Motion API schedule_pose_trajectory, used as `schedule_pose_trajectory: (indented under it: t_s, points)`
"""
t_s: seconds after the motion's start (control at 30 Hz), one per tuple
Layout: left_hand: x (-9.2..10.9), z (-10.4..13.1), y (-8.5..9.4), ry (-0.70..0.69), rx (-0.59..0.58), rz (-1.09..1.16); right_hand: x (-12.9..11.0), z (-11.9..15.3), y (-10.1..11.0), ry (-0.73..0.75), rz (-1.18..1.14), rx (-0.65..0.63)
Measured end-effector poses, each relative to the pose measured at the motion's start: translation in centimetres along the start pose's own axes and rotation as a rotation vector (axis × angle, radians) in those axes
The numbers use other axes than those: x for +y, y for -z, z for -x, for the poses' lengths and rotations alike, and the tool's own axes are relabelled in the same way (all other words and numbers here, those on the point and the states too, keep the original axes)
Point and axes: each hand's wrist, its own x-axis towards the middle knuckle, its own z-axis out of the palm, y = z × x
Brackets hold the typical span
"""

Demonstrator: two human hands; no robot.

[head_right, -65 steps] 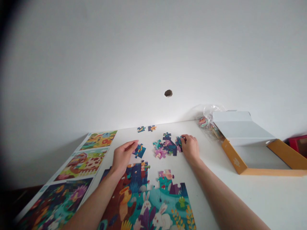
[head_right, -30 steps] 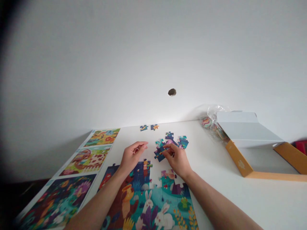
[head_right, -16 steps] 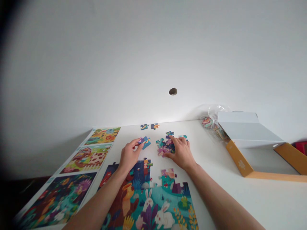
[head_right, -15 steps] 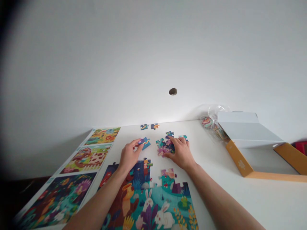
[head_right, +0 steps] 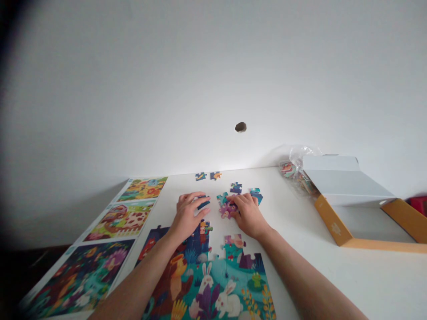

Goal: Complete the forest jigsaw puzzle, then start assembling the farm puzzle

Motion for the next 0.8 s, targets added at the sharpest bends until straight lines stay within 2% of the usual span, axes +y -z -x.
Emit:
schedule_pose_trajectory:
  t_s: [0.13,0.37,0.47,0.6,0.7,0.8]
  points:
    - [0.8,0.3,0.3,-0.138,-0.17,0.035,-0.5,0.1,0.4,0.014,0.041,0.004]
    - [0.3,0.4,0.2,-0.161,-0.204,0.08,-0.7,0.0,0.5,0.0,0.029,-0.016]
    - [0.4,0.3,0.3,-0.156,-0.2,0.097,-0.6,-0.1,0.6,0.027,-0.121,0.026]
    - [0.9,0.2,0.9,-0.196,-0.177,0.14,-0.6,0.0,1.4,0.006,-0.434,0.061]
    - [1.7,0.2,1.5,-0.279,-0.212,0.212,-0.7,0.3,2.0,0.0,-0.539,-0.02]
    - [2.5,0.5,1.9,-0.352,-0.314,0.293,-0.8,0.6,2.4,0.024,-0.528,-0.129]
